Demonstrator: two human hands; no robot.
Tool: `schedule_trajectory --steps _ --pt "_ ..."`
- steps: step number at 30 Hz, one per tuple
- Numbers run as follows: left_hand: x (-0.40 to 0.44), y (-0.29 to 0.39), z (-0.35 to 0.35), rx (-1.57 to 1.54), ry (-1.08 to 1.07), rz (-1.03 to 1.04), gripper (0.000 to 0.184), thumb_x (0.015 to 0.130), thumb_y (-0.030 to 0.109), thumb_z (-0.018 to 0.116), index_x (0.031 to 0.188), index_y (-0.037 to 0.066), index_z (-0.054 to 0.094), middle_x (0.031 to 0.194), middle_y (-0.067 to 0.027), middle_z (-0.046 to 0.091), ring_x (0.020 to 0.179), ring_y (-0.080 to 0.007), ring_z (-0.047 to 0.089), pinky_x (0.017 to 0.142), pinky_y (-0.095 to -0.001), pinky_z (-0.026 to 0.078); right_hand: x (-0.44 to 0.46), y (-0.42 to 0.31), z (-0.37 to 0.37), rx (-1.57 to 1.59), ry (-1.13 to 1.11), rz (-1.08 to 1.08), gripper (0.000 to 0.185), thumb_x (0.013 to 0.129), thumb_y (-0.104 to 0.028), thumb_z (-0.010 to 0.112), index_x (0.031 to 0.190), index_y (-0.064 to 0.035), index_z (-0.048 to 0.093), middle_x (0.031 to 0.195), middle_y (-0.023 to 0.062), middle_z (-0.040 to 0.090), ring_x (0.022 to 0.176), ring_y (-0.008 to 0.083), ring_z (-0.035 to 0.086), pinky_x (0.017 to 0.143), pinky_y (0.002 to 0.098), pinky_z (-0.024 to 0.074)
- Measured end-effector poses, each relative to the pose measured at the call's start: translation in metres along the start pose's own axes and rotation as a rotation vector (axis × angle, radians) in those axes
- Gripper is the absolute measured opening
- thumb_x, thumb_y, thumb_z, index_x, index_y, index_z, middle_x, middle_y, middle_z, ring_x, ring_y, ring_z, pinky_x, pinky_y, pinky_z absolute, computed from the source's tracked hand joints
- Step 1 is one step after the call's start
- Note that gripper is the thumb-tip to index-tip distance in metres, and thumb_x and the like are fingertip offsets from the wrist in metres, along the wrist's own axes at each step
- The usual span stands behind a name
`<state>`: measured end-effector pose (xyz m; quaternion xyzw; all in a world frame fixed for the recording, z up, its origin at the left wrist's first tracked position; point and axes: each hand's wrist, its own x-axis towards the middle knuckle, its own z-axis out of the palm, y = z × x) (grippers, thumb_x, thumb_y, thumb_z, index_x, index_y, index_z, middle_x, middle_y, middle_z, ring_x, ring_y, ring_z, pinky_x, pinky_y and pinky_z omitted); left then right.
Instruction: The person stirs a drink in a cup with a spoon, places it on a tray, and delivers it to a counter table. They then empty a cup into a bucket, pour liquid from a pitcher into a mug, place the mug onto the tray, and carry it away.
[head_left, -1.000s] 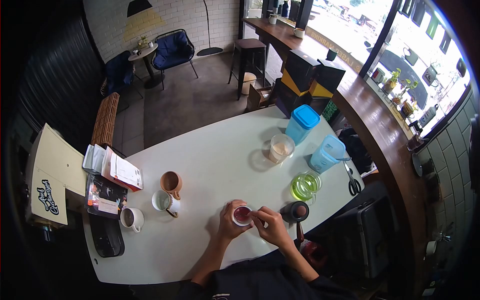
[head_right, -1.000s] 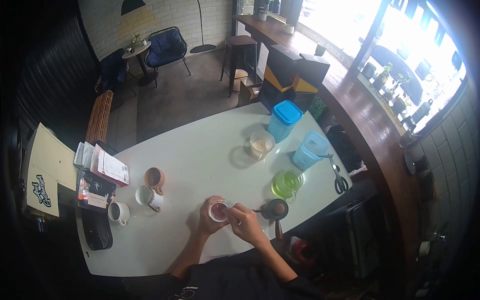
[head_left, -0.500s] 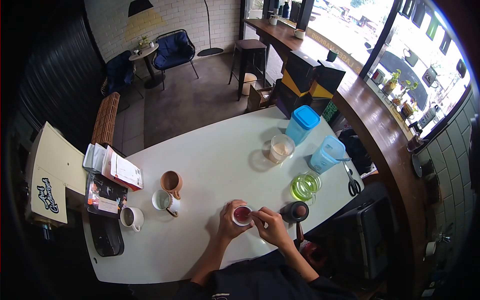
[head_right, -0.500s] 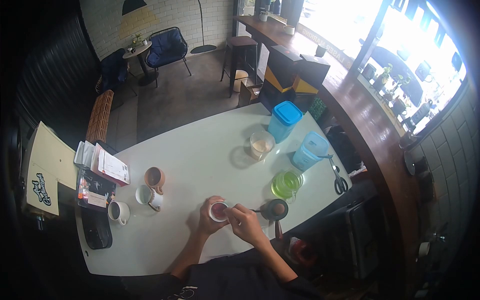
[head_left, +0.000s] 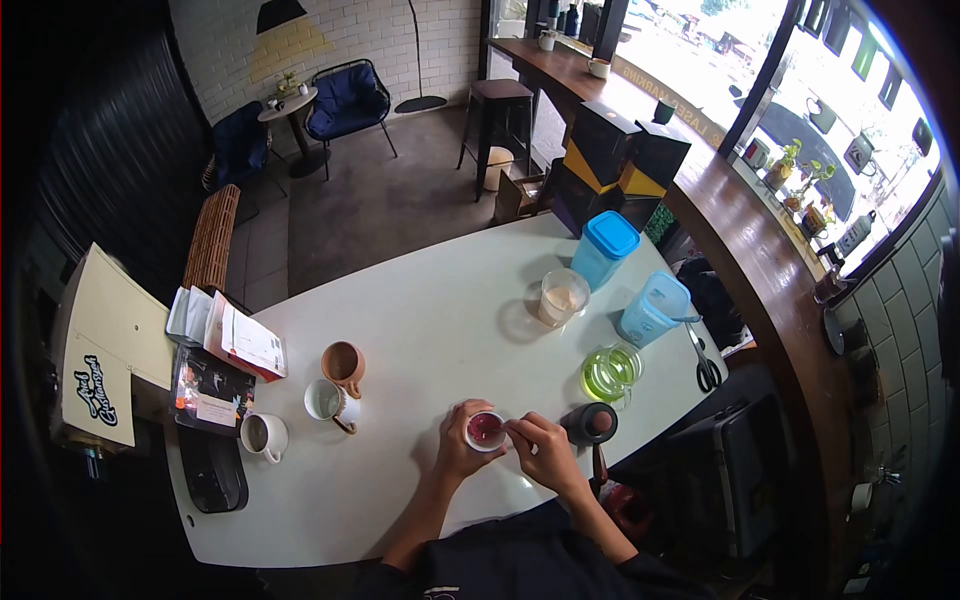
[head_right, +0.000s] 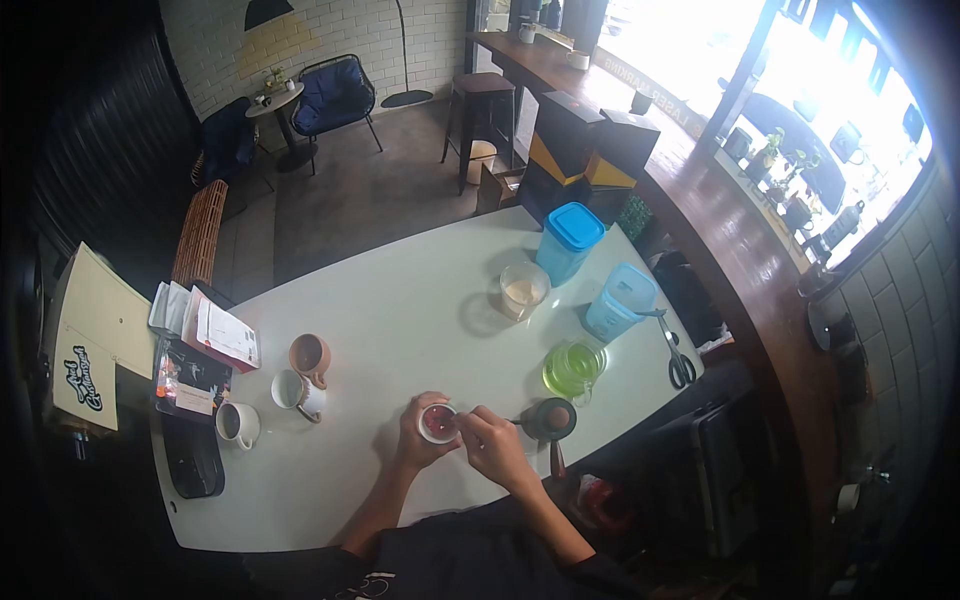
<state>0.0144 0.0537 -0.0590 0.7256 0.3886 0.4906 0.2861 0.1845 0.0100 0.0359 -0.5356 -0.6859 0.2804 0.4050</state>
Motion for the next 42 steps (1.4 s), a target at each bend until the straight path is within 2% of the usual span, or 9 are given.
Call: schedule_trajectory --steps 5,7,12,14,20,29,31,38,42 --pt "0.0005 0.0003 -0.0007 -0.003 -0.007 -0.003 0.072 0.053 0.024 0.094 0.113 0.008 0.056 0.110 -0.0093 0.066 0.106 -0.0339 0.064 0.092 -0.0450 0.051 0.0002 0.0001 0.0002 0.034 0.005 -0.006 0.019 0.085 0.002 0.063 0.101 -0.0024 0.071 0.080 0.0127 0.063 0.065 0.0297 0.064 0.060 0.0380 0.0509" --pt "-0.0003 -0.0022 -0.0001 -0.001 -0.013 0.007 0.064 0.062 0.031 0.092 0.111 0.007 0.058 0.112 -0.0106 0.065 0.106 -0.0309 0.062 0.091 -0.0423 0.051 0.0003 0.0001 -0.0002 0.025 0.004 0.001 0.019 0.085 0.002 0.063 0.101 -0.0023 0.071 0.080 0.0128 0.063 0.065 0.0296 0.064 0.060 0.0378 0.0508" --pt "-0.0010 -0.0022 0.0004 -0.014 -0.010 -0.007 0.065 0.062 0.031 0.092 0.112 0.008 0.057 0.112 -0.0107 0.064 0.106 -0.0307 0.062 0.091 -0.0422 0.051 0.0005 0.0016 -0.0014 0.030 -0.011 -0.006 0.019 0.085 0.002 0.063 0.102 -0.0019 0.071 0.080 0.0129 0.063 0.063 0.0289 0.063 0.059 0.0373 0.0506" --pt "-0.0009 -0.0022 0.0002 -0.018 -0.009 -0.012 0.066 0.062 0.032 0.093 0.112 0.008 0.057 0.112 -0.0108 0.064 0.106 -0.0305 0.062 0.091 -0.0422 0.051 0.0009 0.0007 -0.0014 0.035 0.015 0.009 0.016 0.085 0.004 0.066 0.099 0.0001 0.072 0.078 0.0121 0.063 0.062 0.0249 0.062 0.058 0.0329 0.0489" --pt "-0.0010 -0.0043 0.0002 -0.001 -0.013 0.023 0.071 0.061 0.035 0.094 0.114 0.007 0.056 0.113 -0.0110 0.063 0.106 -0.0299 0.062 0.091 -0.0418 0.051 0.0008 0.0020 -0.0017 0.037 0.004 0.008 0.015 0.085 0.003 0.066 0.098 -0.0005 0.072 0.078 0.0123 0.064 0.061 0.0254 0.062 0.058 0.0331 0.0490" --pt "0.0001 -0.0011 -0.0009 0.024 -0.023 0.014 0.068 0.061 0.029 0.094 0.114 0.007 0.056 0.113 -0.0113 0.063 0.106 -0.0308 0.062 0.091 -0.0425 0.052 -0.0003 0.0049 -0.0006 0.028 0.012 0.006 0.016 0.085 0.004 0.066 0.098 0.0000 0.072 0.078 0.0121 0.064 0.062 0.0246 0.063 0.058 0.0327 0.0490" --pt "0.0025 0.0036 -0.0015 -0.004 0.002 0.004 0.070 0.055 0.024 0.093 0.112 0.008 0.057 0.109 -0.0094 0.066 0.105 -0.0336 0.064 0.092 -0.0448 0.050 0.0004 0.0042 -0.0003 0.035 0.024 -0.009 0.016 0.085 0.004 0.066 0.099 0.0000 0.072 0.078 0.0121 0.064 0.062 0.0244 0.063 0.057 0.0327 0.0490" --pt "0.0021 0.0031 -0.0011 -0.020 0.005 -0.010 0.071 0.054 0.024 0.094 0.112 0.008 0.057 0.109 -0.0091 0.066 0.105 -0.0335 0.064 0.092 -0.0447 0.050 -0.0001 0.0050 0.0022 -0.035 0.036 -0.026 0.016 0.084 0.004 0.066 0.099 -0.0001 0.071 0.077 0.0118 0.063 0.061 0.0237 0.062 0.057 0.0322 0.0487" --pt "0.0002 0.0004 -0.0008 -0.006 0.000 -0.009 0.071 0.054 0.026 0.094 0.112 0.008 0.057 0.110 -0.0091 0.066 0.106 -0.0333 0.063 0.092 -0.0447 0.050 0.0002 0.0034 0.0017 0.039 0.010 -0.041 0.017 0.085 0.004 0.065 0.100 -0.0002 0.071 0.077 0.0117 0.062 0.061 0.0234 0.062 0.057 0.0320 0.0486"
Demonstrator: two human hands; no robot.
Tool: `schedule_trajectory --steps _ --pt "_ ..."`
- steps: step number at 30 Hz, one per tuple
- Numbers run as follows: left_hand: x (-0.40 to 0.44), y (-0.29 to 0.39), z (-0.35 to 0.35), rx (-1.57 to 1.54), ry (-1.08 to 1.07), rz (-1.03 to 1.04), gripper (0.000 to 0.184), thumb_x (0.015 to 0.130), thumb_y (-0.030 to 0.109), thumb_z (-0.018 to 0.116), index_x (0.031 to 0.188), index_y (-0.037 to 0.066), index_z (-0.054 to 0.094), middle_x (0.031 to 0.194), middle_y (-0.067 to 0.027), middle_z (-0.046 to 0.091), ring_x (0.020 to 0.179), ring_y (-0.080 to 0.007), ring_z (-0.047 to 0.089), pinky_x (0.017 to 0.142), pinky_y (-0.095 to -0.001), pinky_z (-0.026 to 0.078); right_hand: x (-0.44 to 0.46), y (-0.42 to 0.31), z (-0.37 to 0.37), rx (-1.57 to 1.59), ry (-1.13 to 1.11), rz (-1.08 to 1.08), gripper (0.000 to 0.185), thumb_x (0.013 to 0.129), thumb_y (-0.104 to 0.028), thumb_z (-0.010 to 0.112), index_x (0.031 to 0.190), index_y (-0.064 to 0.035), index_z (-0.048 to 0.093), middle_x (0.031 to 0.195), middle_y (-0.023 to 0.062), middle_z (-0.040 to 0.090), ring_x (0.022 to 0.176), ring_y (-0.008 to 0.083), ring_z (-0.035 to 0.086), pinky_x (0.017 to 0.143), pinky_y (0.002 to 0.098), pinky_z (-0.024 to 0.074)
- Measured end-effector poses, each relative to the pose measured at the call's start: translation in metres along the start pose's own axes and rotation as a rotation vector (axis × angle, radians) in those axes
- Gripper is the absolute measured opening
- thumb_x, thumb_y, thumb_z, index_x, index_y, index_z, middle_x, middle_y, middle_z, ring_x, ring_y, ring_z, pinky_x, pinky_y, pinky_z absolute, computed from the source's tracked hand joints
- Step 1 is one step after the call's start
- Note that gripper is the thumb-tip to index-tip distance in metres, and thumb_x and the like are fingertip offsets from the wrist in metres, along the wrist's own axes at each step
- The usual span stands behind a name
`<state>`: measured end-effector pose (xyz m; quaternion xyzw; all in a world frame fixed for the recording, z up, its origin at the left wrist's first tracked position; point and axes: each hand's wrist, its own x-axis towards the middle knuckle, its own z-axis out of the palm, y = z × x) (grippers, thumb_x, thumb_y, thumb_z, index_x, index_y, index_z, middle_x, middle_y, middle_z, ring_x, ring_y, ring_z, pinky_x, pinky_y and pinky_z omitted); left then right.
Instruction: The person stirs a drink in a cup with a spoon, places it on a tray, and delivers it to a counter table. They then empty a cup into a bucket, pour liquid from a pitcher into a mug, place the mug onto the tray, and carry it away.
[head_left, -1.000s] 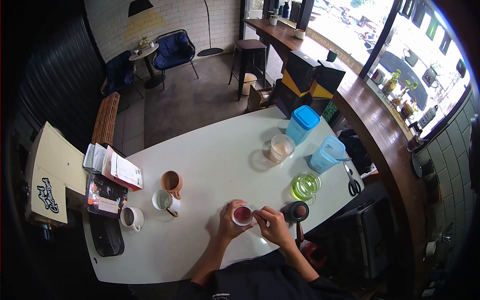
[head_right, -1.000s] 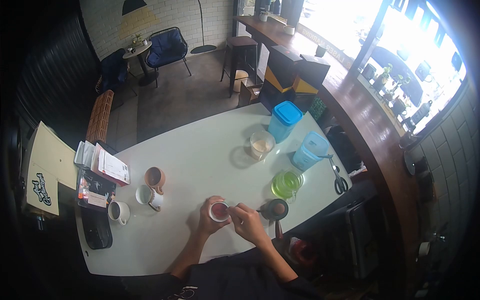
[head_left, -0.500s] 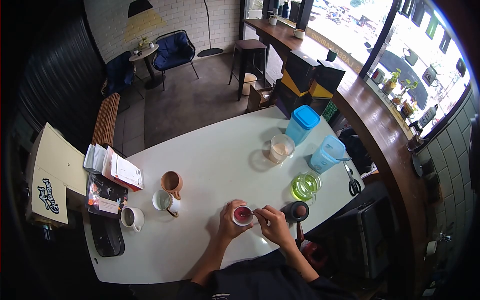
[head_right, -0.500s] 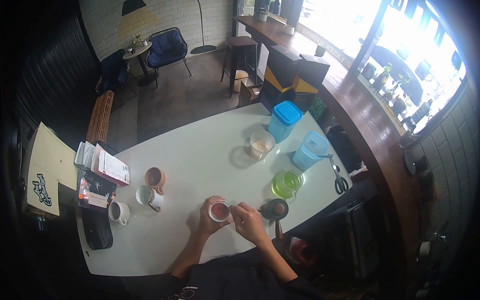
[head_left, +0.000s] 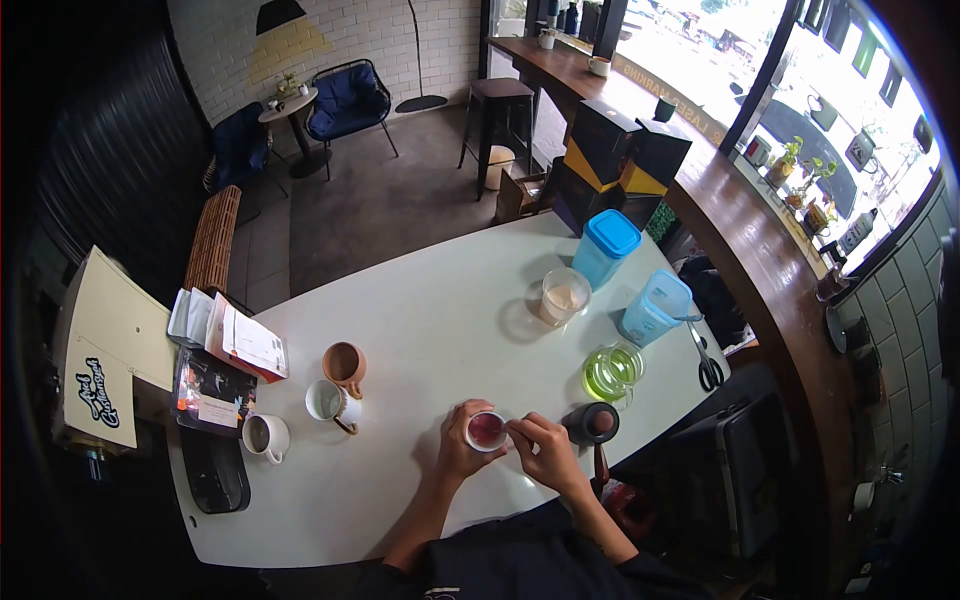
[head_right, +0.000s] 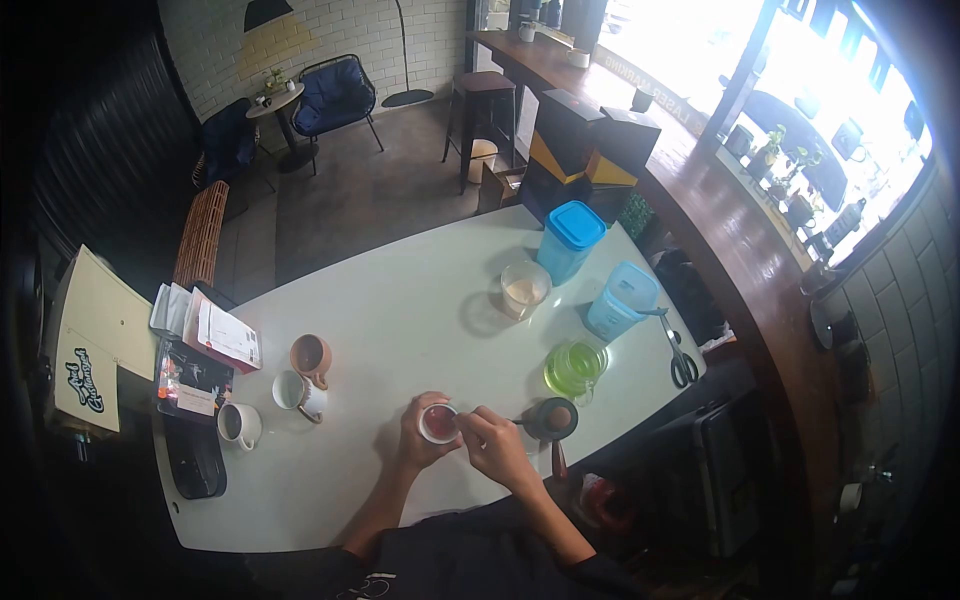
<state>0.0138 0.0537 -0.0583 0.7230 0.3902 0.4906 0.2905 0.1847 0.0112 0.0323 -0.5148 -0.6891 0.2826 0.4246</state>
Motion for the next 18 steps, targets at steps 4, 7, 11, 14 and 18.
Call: schedule_trajectory --steps 4,7,11,14,18 --pt "0.0003 0.0016 0.0006 -0.001 0.005 -0.006 0.071 0.054 0.025 0.094 0.112 0.008 0.057 0.110 -0.0090 0.066 0.106 -0.0332 0.063 0.093 -0.0447 0.050 0.0000 -0.0003 0.0003 -0.033 0.029 0.023 0.017 0.084 0.004 0.065 0.100 -0.0003 0.071 0.077 0.0113 0.062 0.062 0.0230 0.062 0.057 0.0320 0.0487" --pt "0.0008 0.0008 -0.0005 -0.003 -0.006 0.001 0.071 0.054 0.025 0.094 0.112 0.008 0.057 0.110 -0.0090 0.066 0.107 -0.0333 0.063 0.093 -0.0449 0.050 -0.0009 0.0019 0.0005 -0.032 0.018 -0.002 0.016 0.085 0.004 0.066 0.099 -0.0002 0.071 0.078 0.0112 0.062 0.062 0.0225 0.062 0.057 0.0319 0.0486" --pt "0.0011 0.0010 -0.0008 -0.011 -0.007 0.005 0.072 0.053 0.024 0.094 0.113 0.008 0.057 0.111 -0.0091 0.066 0.107 -0.0334 0.063 0.093 -0.0450 0.050 0.0002 -0.0030 -0.0004 0.040 0.009 0.026 0.015 0.085 0.003 0.066 0.099 0.0003 0.072 0.077 0.0114 0.063 0.062 0.0232 0.062 0.058 0.0322 0.0488" --pt "0.0004 0.0009 -0.0003 0.003 -0.009 -0.002 0.072 0.053 0.024 0.094 0.113 0.009 0.057 0.111 -0.0091 0.066 0.107 -0.0334 0.063 0.093 -0.0451 0.050 0.0000 -0.0024 0.0012 -0.012 0.036 0.026 0.015 0.084 0.003 0.067 0.098 0.0005 0.072 0.077 0.0114 0.063 0.063 0.0237 0.062 0.058 0.0323 0.0488" --pt "0.0011 0.0018 -0.0003 -0.006 -0.004 -0.006 0.071 0.053 0.023 0.094 0.113 0.008 0.057 0.111 -0.0091 0.066 0.107 -0.0335 0.063 0.092 -0.0450 0.051 -0.0002 -0.0035 -0.0010 -0.001 0.009 0.009 0.016 0.084 0.003 0.067 0.098 0.0004 0.072 0.077 0.0113 0.063 0.062 0.0232 0.062 0.058 0.0319 0.0487"
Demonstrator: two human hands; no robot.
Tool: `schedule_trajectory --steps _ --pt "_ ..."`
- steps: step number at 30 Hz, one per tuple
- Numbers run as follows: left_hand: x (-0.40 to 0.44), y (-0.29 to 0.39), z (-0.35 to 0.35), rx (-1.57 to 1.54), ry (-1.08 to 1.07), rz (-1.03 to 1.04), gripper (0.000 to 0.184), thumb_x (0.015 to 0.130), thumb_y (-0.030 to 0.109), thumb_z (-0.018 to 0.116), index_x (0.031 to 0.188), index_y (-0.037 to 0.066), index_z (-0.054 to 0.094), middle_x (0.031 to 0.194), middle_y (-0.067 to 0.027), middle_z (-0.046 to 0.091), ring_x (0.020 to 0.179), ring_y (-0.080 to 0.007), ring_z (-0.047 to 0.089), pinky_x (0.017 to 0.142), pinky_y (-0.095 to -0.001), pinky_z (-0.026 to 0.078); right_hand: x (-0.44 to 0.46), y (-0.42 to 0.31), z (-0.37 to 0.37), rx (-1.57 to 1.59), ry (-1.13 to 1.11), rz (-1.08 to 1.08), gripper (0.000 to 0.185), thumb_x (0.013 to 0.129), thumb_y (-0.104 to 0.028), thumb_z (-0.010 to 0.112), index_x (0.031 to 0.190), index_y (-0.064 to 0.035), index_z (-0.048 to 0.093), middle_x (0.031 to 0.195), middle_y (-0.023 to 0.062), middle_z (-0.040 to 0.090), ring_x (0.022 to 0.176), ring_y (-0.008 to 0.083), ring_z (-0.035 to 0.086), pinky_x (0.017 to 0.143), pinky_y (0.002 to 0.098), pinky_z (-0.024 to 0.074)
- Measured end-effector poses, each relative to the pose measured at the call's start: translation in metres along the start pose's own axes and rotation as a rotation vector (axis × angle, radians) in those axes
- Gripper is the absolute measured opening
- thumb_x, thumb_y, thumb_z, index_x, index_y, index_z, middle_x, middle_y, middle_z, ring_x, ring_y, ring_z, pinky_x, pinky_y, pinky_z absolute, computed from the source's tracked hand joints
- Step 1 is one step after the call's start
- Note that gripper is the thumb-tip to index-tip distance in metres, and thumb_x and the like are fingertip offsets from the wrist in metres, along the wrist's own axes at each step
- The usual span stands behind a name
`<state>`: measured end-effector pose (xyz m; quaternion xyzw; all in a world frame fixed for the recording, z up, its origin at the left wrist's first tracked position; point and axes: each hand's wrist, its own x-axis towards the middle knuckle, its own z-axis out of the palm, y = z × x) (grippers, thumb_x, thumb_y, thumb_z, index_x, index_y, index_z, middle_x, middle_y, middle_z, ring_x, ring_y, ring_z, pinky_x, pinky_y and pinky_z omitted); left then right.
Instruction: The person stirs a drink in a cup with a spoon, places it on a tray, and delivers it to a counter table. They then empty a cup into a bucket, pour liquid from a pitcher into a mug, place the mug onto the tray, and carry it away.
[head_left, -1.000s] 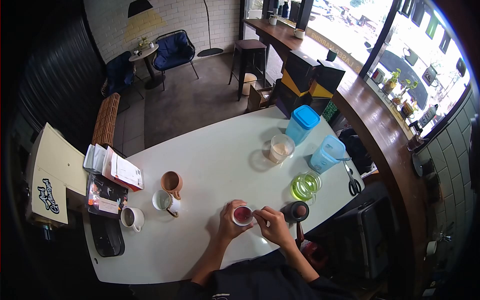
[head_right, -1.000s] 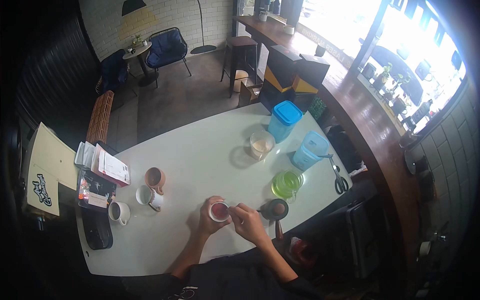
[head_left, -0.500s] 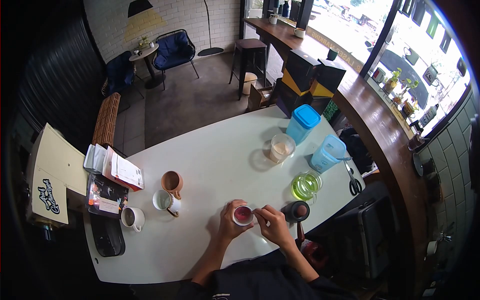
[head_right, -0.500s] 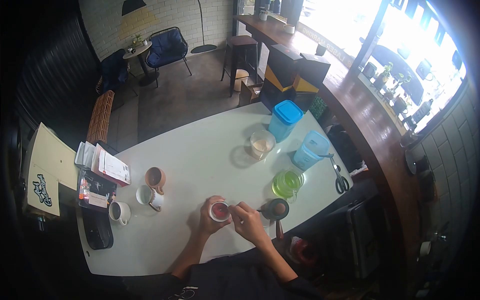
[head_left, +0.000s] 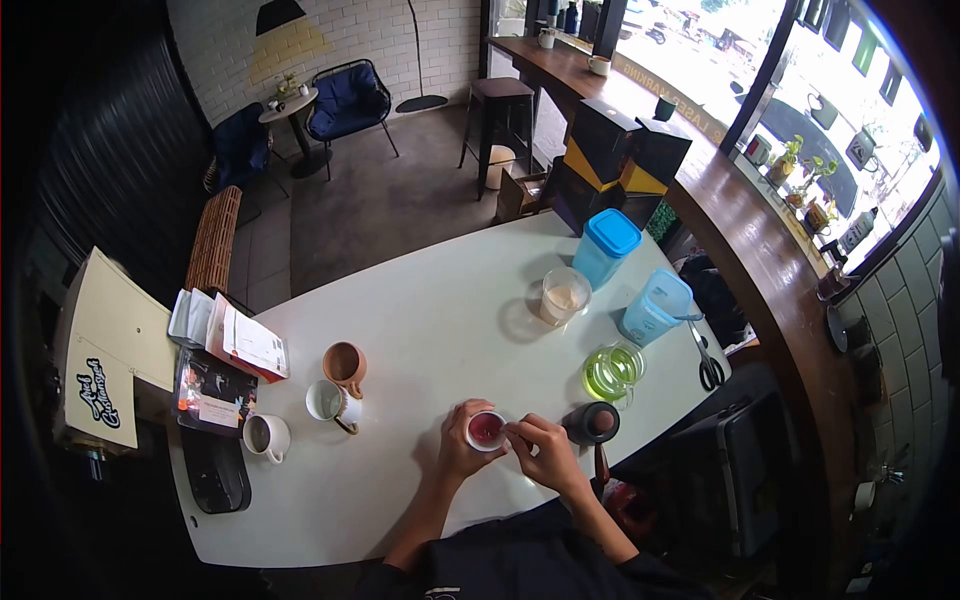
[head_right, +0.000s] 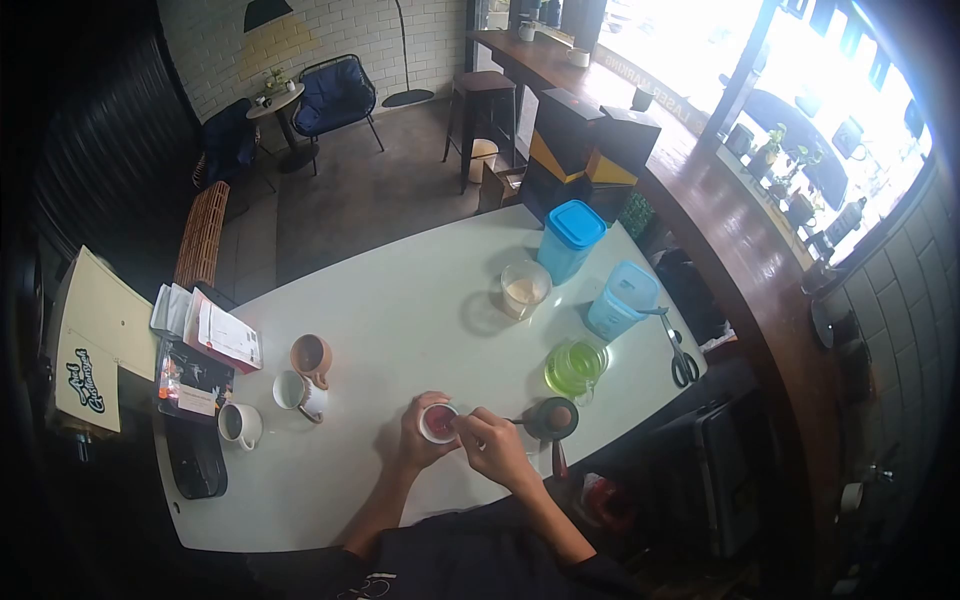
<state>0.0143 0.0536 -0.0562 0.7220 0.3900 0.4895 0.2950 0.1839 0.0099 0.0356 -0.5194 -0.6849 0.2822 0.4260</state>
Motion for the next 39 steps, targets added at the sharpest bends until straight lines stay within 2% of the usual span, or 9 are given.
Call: schedule_trajectory --steps 2,9,11,14,16,22,26,28,39 --pt "-0.001 0.000 0.000 -0.005 0.002 -0.003 0.071 0.054 0.023 0.094 0.113 0.008 0.057 0.111 -0.0091 0.066 0.106 -0.0336 0.063 0.092 -0.0451 0.051 0.000 -0.001 -0.001 0.016 -0.022 -0.003 0.015 0.085 0.001 0.064 0.098 -0.0024 0.071 0.080 0.0122 0.063 0.064 0.0280 0.065 0.059 0.0360 0.0526" --pt "0.001 0.002 -0.001 -0.001 0.000 -0.001 0.071 0.053 0.022 0.094 0.112 0.008 0.057 0.110 -0.0091 0.066 0.106 -0.0338 0.063 0.092 -0.0448 0.051 -0.001 0.003 0.001 0.005 0.025 0.025 0.016 0.084 0.003 0.067 0.098 0.0003 0.072 0.077 0.0116 0.063 0.062 0.0235 0.062 0.058 0.0328 0.0491" --pt "0.001 0.003 0.000 -0.007 -0.001 -0.004 0.071 0.053 0.022 0.094 0.112 0.008 0.057 0.110 -0.0091 0.066 0.106 -0.0339 0.063 0.092 -0.0447 0.051 -0.001 0.002 -0.001 0.018 -0.022 -0.017 0.016 0.085 0.002 0.064 0.098 -0.0028 0.072 0.078 0.0117 0.063 0.063 0.0272 0.064 0.058 0.0349 0.0517" --pt "0.000 0.000 0.000 -0.010 0.005 -0.012 0.070 0.053 0.022 0.094 0.111 0.008 0.057 0.110 -0.0092 0.066 0.105 -0.0341 0.063 0.092 -0.0449 0.051 0.000 -0.001 -0.004 0.041 -0.008 0.005 0.019 0.084 0.003 0.065 0.099 -0.0032 0.072 0.077 0.0110 0.062 0.061 0.0243 0.062 0.057 0.0340 0.0504" --pt "-0.004 -0.008 0.000 -0.013 -0.034 0.002 0.074 0.063 0.039 0.095 0.116 0.005 0.056 0.116 -0.0123 0.063 0.106 -0.0271 0.063 0.090 -0.0393 0.053 0.000 -0.002 -0.008 0.043 0.002 0.008 0.017 0.084 0.003 0.066 0.099 -0.0020 0.073 0.077 0.0107 0.063 0.062 0.0234 0.062 0.057 0.0327 0.0491" --pt "-0.006 -0.015 0.003 -0.042 -0.028 -0.002 0.077 0.063 0.039 0.095 0.117 0.004 0.054 0.116 -0.0125 0.063 0.102 -0.0228 0.064 0.087 -0.0358 0.054 -0.002 0.000 -0.016 0.055 -0.015 0.026 0.014 0.085 0.001 0.068 0.098 -0.0003 0.074 0.076 0.0101 0.063 0.061 0.0216 0.061 0.057 0.0308 0.0473" --pt "-0.005 -0.011 0.003 -0.052 -0.032 0.017 0.077 0.062 0.039 0.096 0.117 0.004 0.054 0.116 -0.0126 0.063 0.102 -0.0230 0.064 0.087 -0.0357 0.054 -0.006 0.000 -0.015 0.090 0.009 0.056 0.013 0.086 0.001 0.068 0.098 0.0008 0.073 0.074 0.0098 0.062 0.060 0.0199 0.061 0.057 0.0298 0.0470" --pt "-0.004 -0.006 0.005 -0.103 0.017 -0.062 0.072 0.061 0.044 0.092 0.113 0.007 0.059 0.111 -0.0115 0.066 0.102 -0.0329 0.064 0.087 -0.0442 0.053 -0.008 -0.001 -0.014 0.073 0.014 0.062 0.016 0.084 0.002 0.068 0.099 0.0002 0.073 0.074 0.0100 0.062 0.061 0.0201 0.061 0.058 0.0310 0.0478" --pt "-0.005 -0.006 0.006 -0.062 0.048 -0.027 0.068 0.059 0.035 0.093 0.111 0.008 0.059 0.109 -0.0101 0.066 0.100 -0.0326 0.064 0.086 -0.0432 0.054 -0.014 -0.006 -0.022 0.131 0.047 0.124 0.016 0.086 0.001 0.068 0.100 0.0006 0.073 0.077 0.0098 0.065 0.063 0.0184 0.064 0.059 0.0297 0.0487"
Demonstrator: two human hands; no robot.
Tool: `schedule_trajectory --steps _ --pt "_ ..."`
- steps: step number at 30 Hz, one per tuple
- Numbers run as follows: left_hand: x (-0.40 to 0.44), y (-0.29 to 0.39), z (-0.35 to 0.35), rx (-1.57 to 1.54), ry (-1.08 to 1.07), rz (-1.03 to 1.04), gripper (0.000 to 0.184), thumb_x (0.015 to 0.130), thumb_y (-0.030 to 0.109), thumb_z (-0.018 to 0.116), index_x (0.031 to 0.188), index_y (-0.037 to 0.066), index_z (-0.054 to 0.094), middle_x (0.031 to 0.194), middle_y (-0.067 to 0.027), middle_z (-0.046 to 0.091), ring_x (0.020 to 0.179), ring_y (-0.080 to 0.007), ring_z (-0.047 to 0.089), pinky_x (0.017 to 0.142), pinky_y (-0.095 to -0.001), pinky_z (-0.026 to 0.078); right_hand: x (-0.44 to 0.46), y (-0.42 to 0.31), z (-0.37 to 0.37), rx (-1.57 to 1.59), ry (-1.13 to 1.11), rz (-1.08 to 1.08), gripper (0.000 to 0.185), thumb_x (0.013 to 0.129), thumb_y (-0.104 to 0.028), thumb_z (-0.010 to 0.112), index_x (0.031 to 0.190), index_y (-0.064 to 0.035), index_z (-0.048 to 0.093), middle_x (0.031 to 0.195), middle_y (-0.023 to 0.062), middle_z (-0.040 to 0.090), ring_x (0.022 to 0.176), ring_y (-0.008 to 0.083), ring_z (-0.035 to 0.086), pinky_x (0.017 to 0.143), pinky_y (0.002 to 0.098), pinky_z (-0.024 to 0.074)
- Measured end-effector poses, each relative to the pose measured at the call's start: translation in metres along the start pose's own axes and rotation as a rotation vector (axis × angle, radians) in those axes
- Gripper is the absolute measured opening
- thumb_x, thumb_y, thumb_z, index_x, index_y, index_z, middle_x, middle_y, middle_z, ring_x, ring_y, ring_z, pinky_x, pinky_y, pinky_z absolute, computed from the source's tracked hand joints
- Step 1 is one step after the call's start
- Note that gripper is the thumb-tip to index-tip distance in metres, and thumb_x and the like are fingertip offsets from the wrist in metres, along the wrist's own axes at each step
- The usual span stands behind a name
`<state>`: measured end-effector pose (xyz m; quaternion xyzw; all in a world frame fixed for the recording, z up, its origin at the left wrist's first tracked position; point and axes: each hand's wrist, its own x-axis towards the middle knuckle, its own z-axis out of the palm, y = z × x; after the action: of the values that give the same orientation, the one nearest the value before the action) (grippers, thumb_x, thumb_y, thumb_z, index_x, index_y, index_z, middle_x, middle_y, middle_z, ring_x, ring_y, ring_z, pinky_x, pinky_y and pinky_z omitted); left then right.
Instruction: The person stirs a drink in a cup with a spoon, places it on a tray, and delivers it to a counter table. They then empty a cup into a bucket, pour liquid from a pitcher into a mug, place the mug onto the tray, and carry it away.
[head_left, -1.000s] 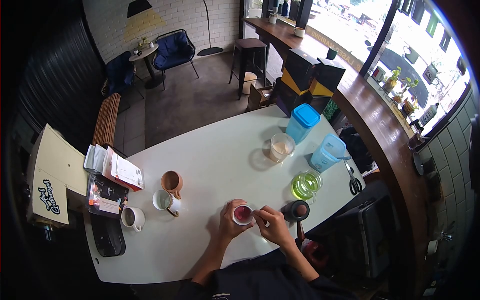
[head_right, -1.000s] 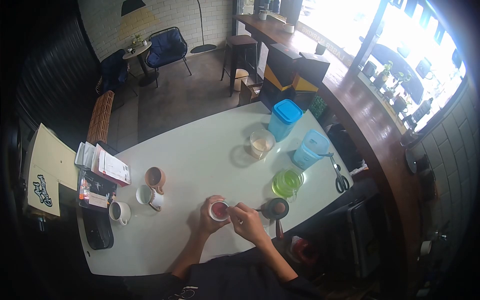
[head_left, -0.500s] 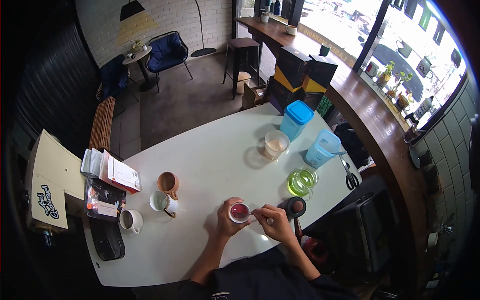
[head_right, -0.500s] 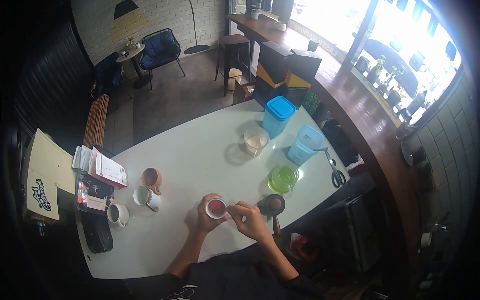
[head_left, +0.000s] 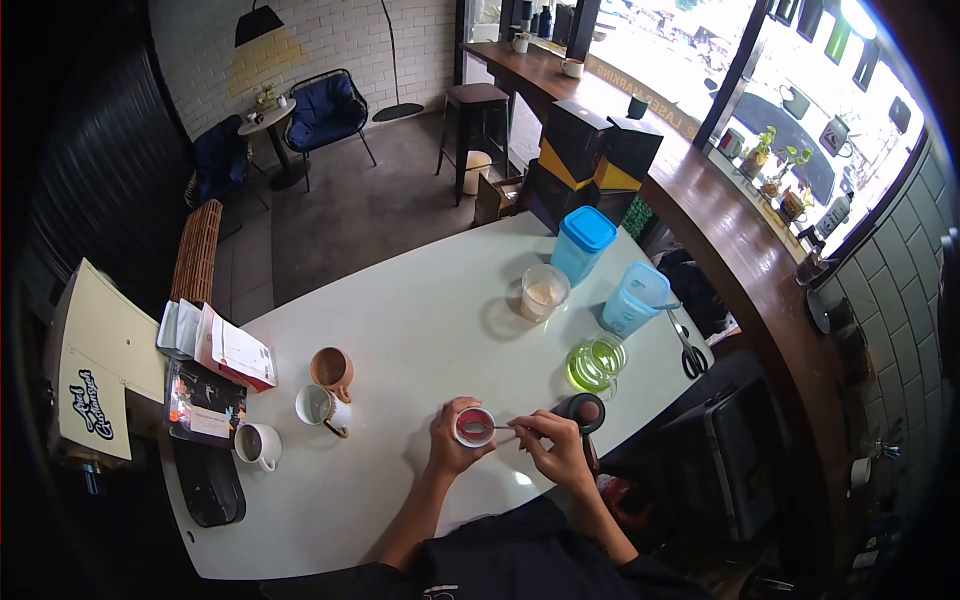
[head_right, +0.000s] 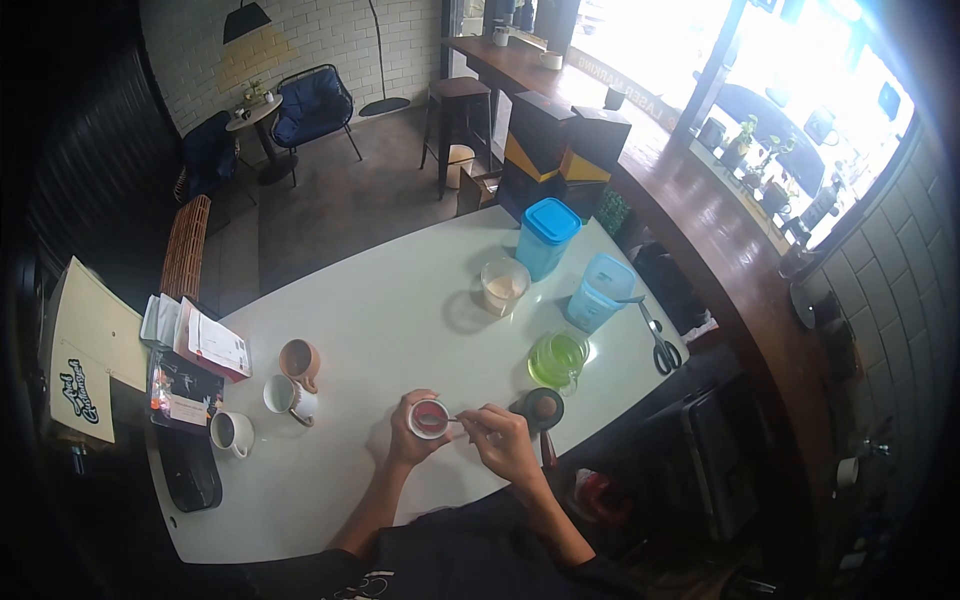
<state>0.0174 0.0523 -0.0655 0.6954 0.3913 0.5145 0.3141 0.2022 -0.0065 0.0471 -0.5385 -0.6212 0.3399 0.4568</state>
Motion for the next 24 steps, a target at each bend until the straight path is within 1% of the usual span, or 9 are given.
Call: schedule_trajectory --steps 2,9,11,12,14,16,18,19,24 --pt "0.001 0.000 0.001 -0.003 0.002 -0.001 0.067 0.058 0.033 0.093 0.111 0.008 0.059 0.108 -0.0098 0.066 0.100 -0.0325 0.064 0.086 -0.0431 0.054 0.000 -0.002 -0.004 0.071 0.003 0.017 0.016 0.087 0.001 0.067 0.102 0.0012 0.073 0.079 0.0098 0.066 0.066 0.0170 0.066 0.060 0.0288 0.0494" --pt "0.004 0.005 -0.001 0.043 0.000 0.026 0.065 0.058 0.029 0.091 0.110 0.009 0.059 0.108 -0.0098 0.066 0.100 -0.0332 0.064 0.088 -0.0445 0.052 -0.008 -0.003 -0.014 0.065 -0.009 0.048 0.016 0.088 0.003 0.066 0.103 0.0024 0.072 0.080 0.0104 0.067 0.068 0.0164 0.067 0.062 0.0273 0.0503" --pt "0.003 0.005 -0.001 0.044 -0.001 0.011 0.065 0.058 0.029 0.091 0.110 0.009 0.059 0.108 -0.0099 0.066 0.101 -0.0332 0.064 0.088 -0.0447 0.052 -0.011 0.000 -0.016 0.128 0.004 0.095 0.016 0.094 0.002 0.060 0.107 0.0058 0.070 0.081 0.0075 0.067 0.073 0.0126 0.066 0.064 0.0261 0.0524" --pt "0.002 0.005 -0.001 0.040 0.001 -0.003 0.065 0.058 0.029 0.091 0.110 0.009 0.058 0.108 -0.0100 0.066 0.101 -0.0332 0.064 0.088 -0.0446 0.052 -0.013 0.005 -0.017 0.128 0.005 0.095 0.016 0.094 0.002 0.060 0.107 0.0058 0.070 0.081 0.0075 0.067 0.073 0.0126 0.066 0.064 0.0261 0.0524" --pt "0.003 0.005 -0.001 0.035 -0.001 -0.017 0.065 0.058 0.029 0.091 0.110 0.008 0.058 0.108 -0.0102 0.066 0.101 -0.0332 0.063 0.088 -0.0446 0.052 -0.017 0.015 -0.018 0.410 0.100 0.167 0.016 0.098 -0.001 0.059 0.107 0.0084 0.068 0.079 0.0083 0.067 0.071 0.0126 0.065 0.063 0.0260 0.0519" --pt "0.004 0.005 -0.002 0.079 -0.011 0.073 0.060 0.063 0.018 0.088 0.112 0.005 0.056 0.109 -0.0138 0.064 0.097 -0.0279 0.066 0.086 -0.0389 0.053 -0.016 0.010 -0.026 0.423 0.150 0.180 0.017 0.099 -0.003 0.059 0.108 0.0096 0.066 0.079 0.0100 0.067 0.068 0.0142 0.065 0.063 0.0266 0.0523" --pt "0.005 0.006 -0.003 0.089 -0.014 0.073 0.060 0.063 0.017 0.088 0.112 0.005 0.056 0.109 -0.0137 0.064 0.097 -0.0278 0.066 0.086 -0.0386 0.053 -0.016 0.011 -0.038 0.552 0.294 0.191 0.019 0.098 -0.006 0.060 0.107 0.0078 0.068 0.080 0.0090 0.067 0.069 0.0134 0.064 0.064 0.0267 0.0522" --pt "0.005 0.006 -0.003 0.099 -0.015 0.072 0.059 0.064 0.017 0.088 0.112 0.005 0.056 0.109 -0.0137 0.064 0.097 -0.0276 0.066 0.086 -0.0383 0.053 -0.016 0.014 -0.046 0.584 0.345 0.181 0.019 0.098 -0.006 0.059 0.106 0.0090 0.067 0.080 0.0111 0.068 0.068 0.0153 0.064 0.064 0.0283 0.0525" --pt "0.005 0.004 -0.003 0.078 -0.013 0.065 0.059 0.064 0.016 0.087 0.112 0.005 0.056 0.110 -0.0135 0.064 0.098 -0.0267 0.066 0.086 -0.0377 0.053 -0.014 0.025 -0.096 0.587 0.540 0.076 0.023 0.101 -0.012 0.056 0.109 0.0079 0.064 0.081 0.0113 0.065 0.066 0.0164 0.063 0.058 0.0275 0.0496"
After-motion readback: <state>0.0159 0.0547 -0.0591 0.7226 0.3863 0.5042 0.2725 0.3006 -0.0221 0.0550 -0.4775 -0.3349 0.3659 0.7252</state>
